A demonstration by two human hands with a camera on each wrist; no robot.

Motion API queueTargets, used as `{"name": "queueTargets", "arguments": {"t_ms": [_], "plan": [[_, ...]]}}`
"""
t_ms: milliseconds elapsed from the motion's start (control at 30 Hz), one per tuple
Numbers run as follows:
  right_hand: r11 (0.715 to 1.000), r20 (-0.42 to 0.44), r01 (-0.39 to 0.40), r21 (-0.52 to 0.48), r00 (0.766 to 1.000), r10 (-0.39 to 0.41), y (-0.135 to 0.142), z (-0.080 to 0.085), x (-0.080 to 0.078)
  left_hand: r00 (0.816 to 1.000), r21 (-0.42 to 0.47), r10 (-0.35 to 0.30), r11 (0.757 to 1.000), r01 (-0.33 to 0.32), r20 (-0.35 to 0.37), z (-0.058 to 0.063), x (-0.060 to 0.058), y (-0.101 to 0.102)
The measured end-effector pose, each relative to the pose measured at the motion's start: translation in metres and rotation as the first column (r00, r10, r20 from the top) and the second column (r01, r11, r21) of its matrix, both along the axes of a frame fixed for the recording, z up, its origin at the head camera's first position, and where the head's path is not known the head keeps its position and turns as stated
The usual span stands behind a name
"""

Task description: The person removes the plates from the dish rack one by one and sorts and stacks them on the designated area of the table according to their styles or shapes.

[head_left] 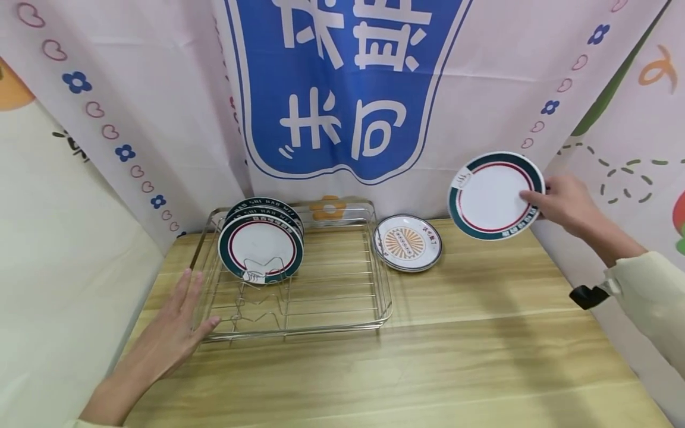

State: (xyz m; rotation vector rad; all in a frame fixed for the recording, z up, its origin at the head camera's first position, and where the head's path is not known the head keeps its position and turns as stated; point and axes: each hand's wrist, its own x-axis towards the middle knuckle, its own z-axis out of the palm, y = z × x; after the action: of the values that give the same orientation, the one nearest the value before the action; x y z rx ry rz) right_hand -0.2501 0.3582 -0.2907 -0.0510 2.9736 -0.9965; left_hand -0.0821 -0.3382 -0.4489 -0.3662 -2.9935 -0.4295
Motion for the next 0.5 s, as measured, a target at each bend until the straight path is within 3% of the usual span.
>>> {"name": "queueTargets", "arguments": {"t_ms": [200, 500], "plan": [[0.991, 0.146, 0.104, -0.08, 0.985, -0.091, 0.045, -0.036, -0.006, 0.999, 0.005, -0.01, 1.0, 0.011, -0.036, 0.0, 0.0, -0.001], [0.962, 0.315, 0.188, -0.2, 0.942, -0.119, 0.087, -0.09, -0.013, 1.0, 0.002, 0.0, 1.0, 0.0, -0.031, -0.001, 0.0, -0.002]]}}
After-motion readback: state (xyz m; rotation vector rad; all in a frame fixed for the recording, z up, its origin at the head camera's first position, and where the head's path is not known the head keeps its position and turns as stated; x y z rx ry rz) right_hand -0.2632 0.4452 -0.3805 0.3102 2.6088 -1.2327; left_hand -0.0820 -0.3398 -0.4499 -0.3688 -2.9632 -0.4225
